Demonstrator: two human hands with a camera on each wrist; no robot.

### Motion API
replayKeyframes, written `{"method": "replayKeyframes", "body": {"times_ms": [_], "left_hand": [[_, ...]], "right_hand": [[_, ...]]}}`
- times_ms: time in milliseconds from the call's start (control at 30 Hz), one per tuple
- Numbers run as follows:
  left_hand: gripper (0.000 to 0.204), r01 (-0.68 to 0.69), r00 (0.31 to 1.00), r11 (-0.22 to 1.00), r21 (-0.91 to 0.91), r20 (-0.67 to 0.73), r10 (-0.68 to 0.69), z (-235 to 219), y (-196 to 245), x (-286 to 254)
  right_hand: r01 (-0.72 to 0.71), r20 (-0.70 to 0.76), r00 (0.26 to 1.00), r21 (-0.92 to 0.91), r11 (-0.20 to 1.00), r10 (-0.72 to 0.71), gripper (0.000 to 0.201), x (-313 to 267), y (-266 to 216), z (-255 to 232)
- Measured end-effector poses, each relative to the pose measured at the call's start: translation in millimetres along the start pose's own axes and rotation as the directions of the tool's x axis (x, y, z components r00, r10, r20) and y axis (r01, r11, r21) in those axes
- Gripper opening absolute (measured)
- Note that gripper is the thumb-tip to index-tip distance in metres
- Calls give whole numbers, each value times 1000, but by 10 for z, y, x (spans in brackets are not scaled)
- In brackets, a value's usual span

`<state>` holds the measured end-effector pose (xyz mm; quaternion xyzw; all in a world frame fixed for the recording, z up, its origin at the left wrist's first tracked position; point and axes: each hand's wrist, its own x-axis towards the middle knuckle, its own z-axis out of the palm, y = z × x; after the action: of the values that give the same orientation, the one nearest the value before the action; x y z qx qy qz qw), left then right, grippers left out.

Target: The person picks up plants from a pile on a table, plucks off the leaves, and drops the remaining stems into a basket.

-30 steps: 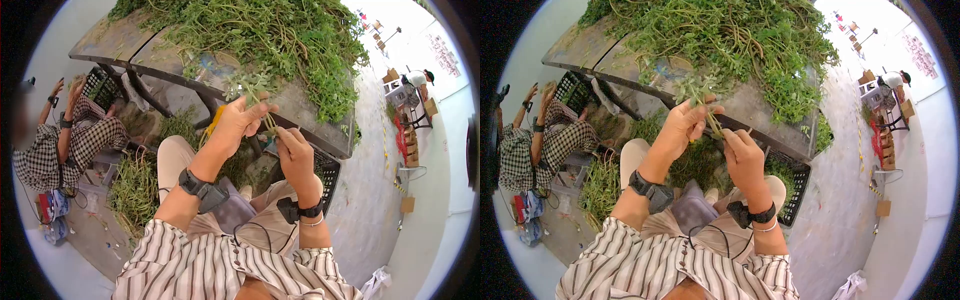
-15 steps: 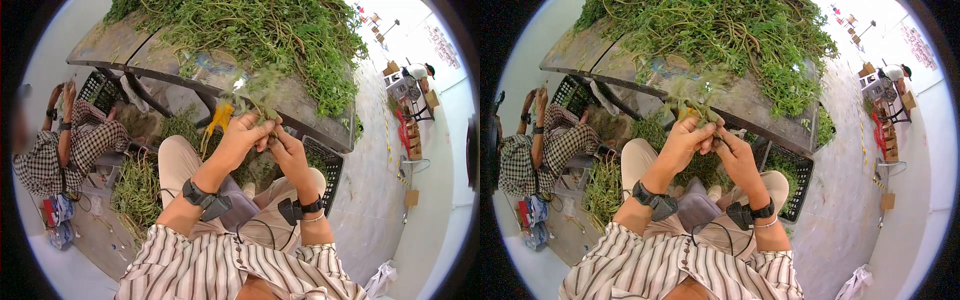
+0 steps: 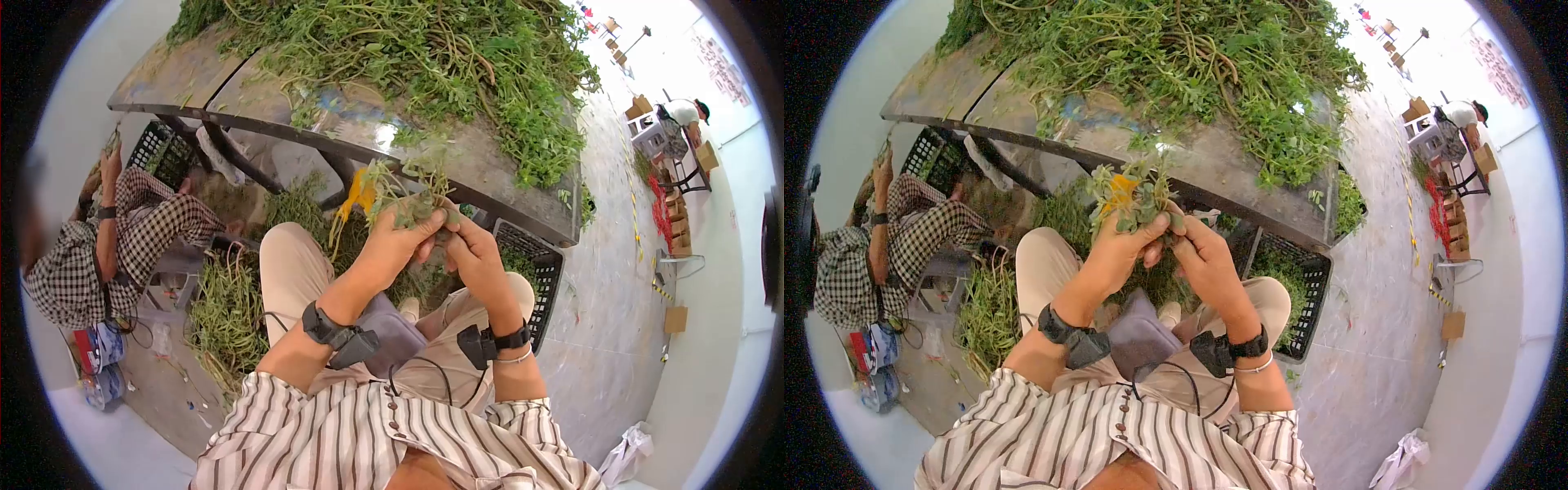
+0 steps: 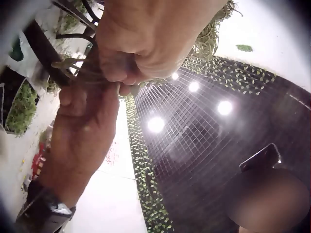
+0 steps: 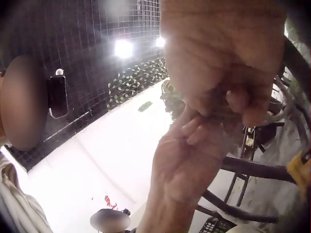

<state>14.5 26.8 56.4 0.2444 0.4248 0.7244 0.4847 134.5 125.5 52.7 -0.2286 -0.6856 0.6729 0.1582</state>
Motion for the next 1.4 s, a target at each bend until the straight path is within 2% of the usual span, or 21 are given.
{"method": "replayKeyframes", "body": {"times_ms": [67,200,300,467,533,600,667,700,733,767,833,867,933,967,1000,1033,1133,1167,1200,1267,1400], "left_hand": [[26,6,1000,1000,-27,-12,-6,8,6,-11],[36,51,998,994,95,-35,-48,-48,-125,6],[40,51,992,934,353,-126,-6,-126,-254,57],[43,44,989,797,603,-137,48,-191,-301,62],[44,-23,978,627,779,-112,175,-220,-358,78],[40,-25,983,641,767,-97,154,-202,-303,56],[32,-26,993,353,935,-15,113,-129,-227,7],[25,-140,980,463,876,54,193,-146,-285,-23],[25,-146,978,461,876,57,201,-145,-313,-36],[24,-136,976,472,871,37,213,-134,-333,-45],[26,-106,971,510,853,-21,237,-142,-339,-30],[26,-107,971,511,853,-21,237,-161,-347,-26],[22,-56,961,495,867,-87,262,-203,-340,-17],[22,-55,961,494,868,-88,262,-212,-313,-16],[22,-56,962,503,862,-88,258,-205,-250,-25],[21,-55,963,514,856,-91,254,-203,-218,-43],[18,-5,959,465,885,-128,253,-213,-326,-33],[18,-5,959,463,886,-127,253,-204,-360,-49],[19,-99,961,457,884,-35,275,-190,-389,-69],[21,-200,955,448,871,71,289,-141,-399,-89],[22,-113,983,416,902,42,177,-73,-366,-97]], "right_hand": [[312,-52,933,-371,875,-355,14,43,162,-10],[351,-14,892,-609,712,-452,7,10,13,92],[380,58,870,-712,591,-490,5,49,82,121],[388,148,875,-784,485,-460,9,75,171,112],[398,187,872,-808,434,-452,11,76,194,105],[405,217,876,-815,414,-431,13,81,208,103],[421,247,868,-827,372,-432,15,61,232,50],[379,276,907,-864,330,-320,15,47,262,18],[345,296,933,-897,276,-206,15,59,278,-8],[350,299,931,-897,269,-210,15,67,290,-23],[315,252,946,-859,404,-202,17,71,328,-42],[315,252,946,-859,403,-202,17,73,362,-55],[426,216,896,-668,610,-388,26,82,407,-62],[426,217,896,-667,611,-388,26,77,398,-69],[239,107,971,-480,844,-213,32,67,345,-66],[13,50,999,-239,971,-1,39,51,283,-61],[-103,70,992,-60,993,107,42,56,35,-52],[-68,75,994,-86,994,74,41,70,33,-43],[-65,72,995,-83,994,71,41,94,91,-23],[257,1,964,-274,927,-267,36,136,242,17],[77,-43,996,-121,990,-83,30,82,132,62]]}}
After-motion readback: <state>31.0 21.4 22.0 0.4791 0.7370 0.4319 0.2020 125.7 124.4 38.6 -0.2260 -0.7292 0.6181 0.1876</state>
